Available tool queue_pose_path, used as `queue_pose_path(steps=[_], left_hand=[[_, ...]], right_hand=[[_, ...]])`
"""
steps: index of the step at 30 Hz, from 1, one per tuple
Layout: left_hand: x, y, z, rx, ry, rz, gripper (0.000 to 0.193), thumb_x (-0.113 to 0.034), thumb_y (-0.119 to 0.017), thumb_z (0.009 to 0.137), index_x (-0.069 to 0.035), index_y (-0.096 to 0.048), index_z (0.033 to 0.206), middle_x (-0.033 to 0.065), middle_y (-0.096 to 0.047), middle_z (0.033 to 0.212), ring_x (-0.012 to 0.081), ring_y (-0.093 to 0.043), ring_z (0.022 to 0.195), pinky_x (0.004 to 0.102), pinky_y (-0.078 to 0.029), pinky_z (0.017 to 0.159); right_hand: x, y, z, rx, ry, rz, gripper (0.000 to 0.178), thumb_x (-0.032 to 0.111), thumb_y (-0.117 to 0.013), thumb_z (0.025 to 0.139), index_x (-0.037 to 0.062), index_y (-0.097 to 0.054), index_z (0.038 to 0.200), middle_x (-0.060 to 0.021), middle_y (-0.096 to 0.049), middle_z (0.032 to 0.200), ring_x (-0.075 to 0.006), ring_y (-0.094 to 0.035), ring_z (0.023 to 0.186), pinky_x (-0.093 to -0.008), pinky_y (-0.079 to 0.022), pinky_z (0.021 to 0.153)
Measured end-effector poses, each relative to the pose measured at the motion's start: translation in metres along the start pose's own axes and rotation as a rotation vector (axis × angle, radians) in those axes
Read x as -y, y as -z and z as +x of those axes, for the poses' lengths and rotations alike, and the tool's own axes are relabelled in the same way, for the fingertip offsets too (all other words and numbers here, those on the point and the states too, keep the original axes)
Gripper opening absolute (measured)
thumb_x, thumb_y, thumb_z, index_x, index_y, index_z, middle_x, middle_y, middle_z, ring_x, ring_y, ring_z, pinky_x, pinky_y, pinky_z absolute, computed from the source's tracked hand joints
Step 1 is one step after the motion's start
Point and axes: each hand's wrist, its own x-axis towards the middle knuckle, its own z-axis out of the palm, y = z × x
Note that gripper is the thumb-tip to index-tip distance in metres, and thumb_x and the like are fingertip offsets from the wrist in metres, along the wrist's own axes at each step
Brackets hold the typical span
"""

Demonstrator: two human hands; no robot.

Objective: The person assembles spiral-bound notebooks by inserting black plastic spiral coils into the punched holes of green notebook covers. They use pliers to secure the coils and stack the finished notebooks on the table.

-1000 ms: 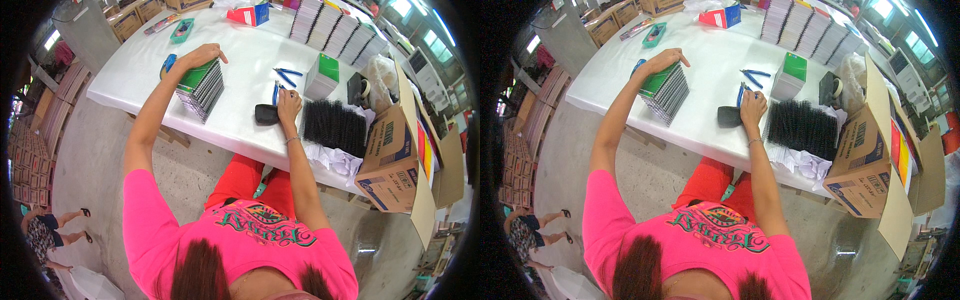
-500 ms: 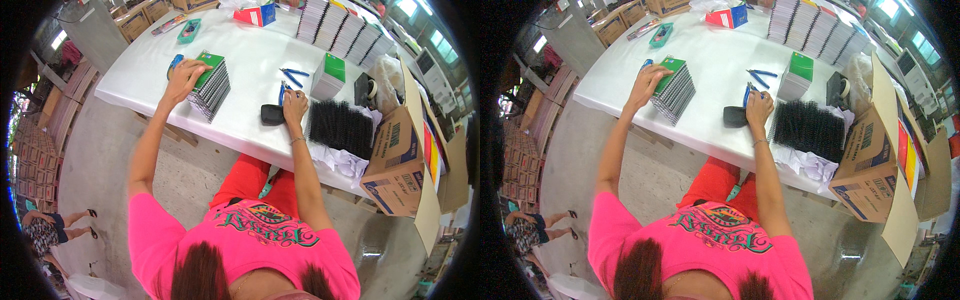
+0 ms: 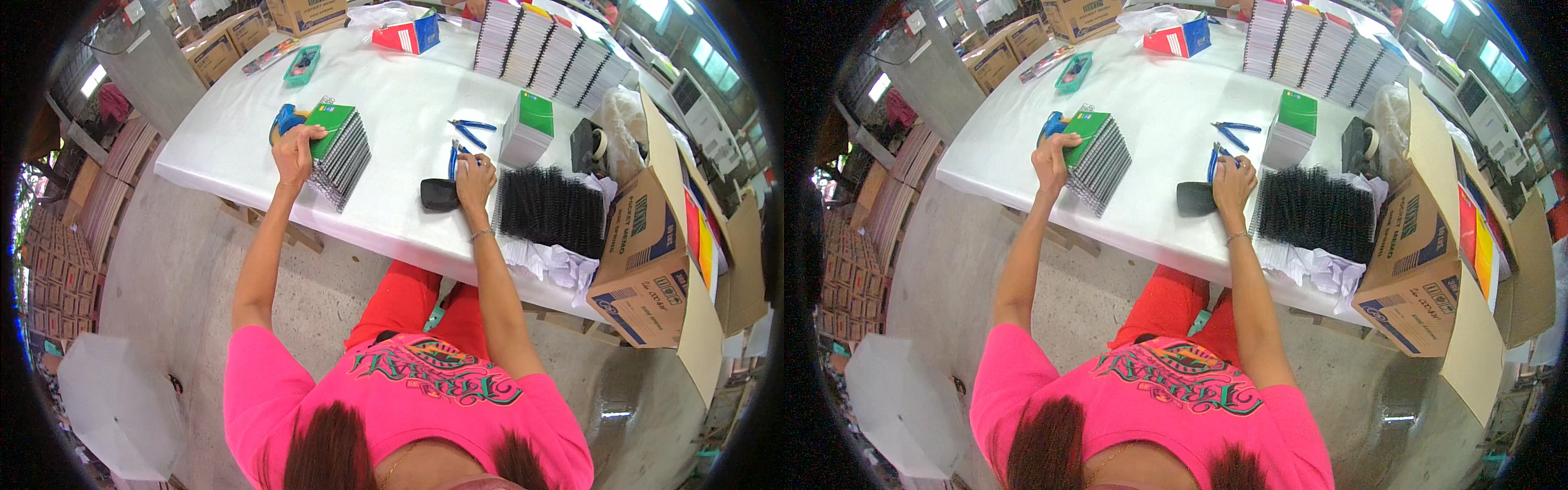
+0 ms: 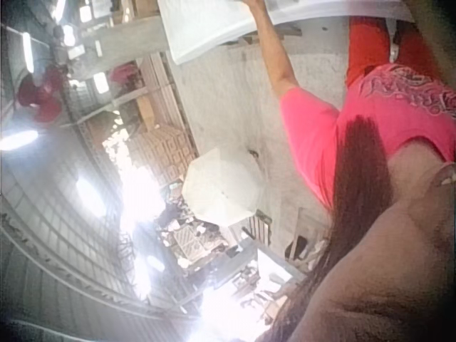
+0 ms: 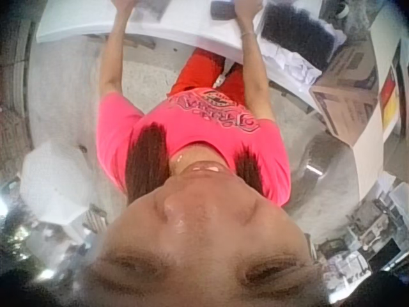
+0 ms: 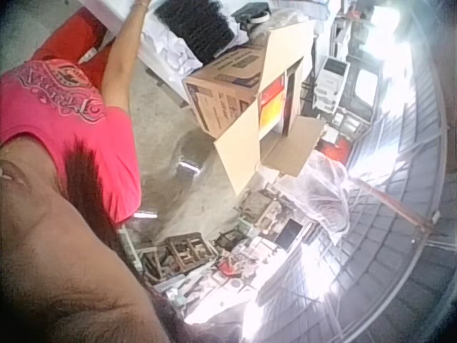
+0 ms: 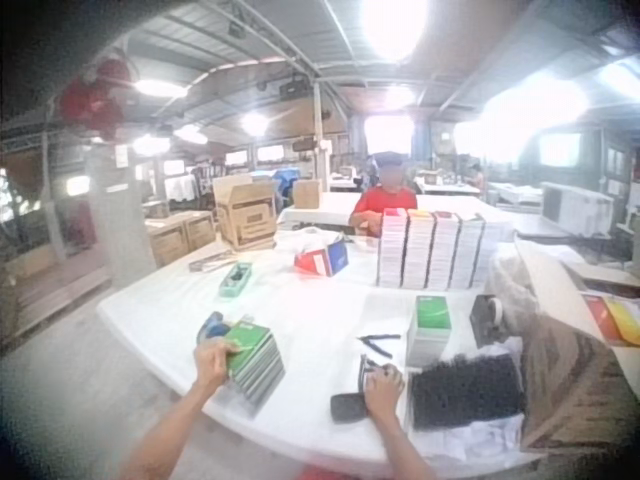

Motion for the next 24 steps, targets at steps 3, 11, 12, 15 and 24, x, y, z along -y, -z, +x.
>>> queue_pose_path(steps=[3, 11, 12, 15, 24], left_hand=[[-0.006, 0.003, 0.001, 0.007, 0.076, -0.019, 0.041, -0.016, -0.041, 0.102, 0.001, -0.071, 0.079, 0.0133, -0.072, 0.082, 0.027, -0.07, 0.079, 0.0346, -0.053, 0.076], [-0.029, 0.017, 0.021, 0.201, 0.292, 0.018, 0.035, -0.03, -0.055, 0.098, -0.001, -0.072, 0.087, 0.0151, -0.069, 0.096, 0.0274, -0.067, 0.095, 0.0356, -0.05, 0.087], [-0.039, 0.022, 0.028, 0.26, 0.304, 0.072, 0.036, -0.035, -0.059, 0.095, -0.002, -0.072, 0.091, 0.0162, -0.068, 0.103, 0.0281, -0.065, 0.101, 0.0367, -0.049, 0.09], [-0.057, 0.022, 0.037, 0.489, 0.29, 0.354, 0.05, -0.049, -0.071, 0.082, -0.006, -0.069, 0.109, 0.0186, -0.055, 0.128, 0.0344, -0.053, 0.121, 0.0432, -0.043, 0.099], [-0.05, 0.022, 0.031, 0.64, 0.348, 0.305, 0.051, -0.029, -0.068, 0.074, -0.018, -0.055, 0.121, 0.0137, -0.044, 0.141, 0.0337, -0.038, 0.136, 0.056, -0.023, 0.113]], right_hand=[[-0.002, -0.001, -0.001, -0.011, 0.007, -0.003, 0.023, 0.025, -0.055, 0.092, 0.0136, -0.069, 0.105, -0.0154, -0.053, 0.123, -0.0335, -0.043, 0.122, -0.0499, -0.029, 0.105], [-0.003, 0.0, -0.001, 0.017, -0.009, -0.007, 0.023, 0.025, -0.054, 0.092, 0.0146, -0.07, 0.105, -0.0142, -0.053, 0.124, -0.0323, -0.043, 0.123, -0.0489, -0.029, 0.105], [-0.003, 0.0, -0.001, 0.013, -0.009, -0.014, 0.024, 0.025, -0.054, 0.092, 0.0146, -0.07, 0.106, -0.0142, -0.053, 0.124, -0.0322, -0.043, 0.123, -0.049, -0.029, 0.106], [-0.003, -0.002, -0.001, 0.01, -0.004, -0.029, 0.024, 0.025, -0.055, 0.092, 0.0146, -0.07, 0.107, -0.0142, -0.053, 0.125, -0.0321, -0.043, 0.123, -0.0492, -0.029, 0.106], [-0.002, -0.001, 0.001, 0.011, -0.006, -0.013, 0.023, 0.024, -0.056, 0.092, 0.014, -0.07, 0.106, -0.0145, -0.053, 0.124, -0.0324, -0.043, 0.123, -0.0485, -0.03, 0.105]])
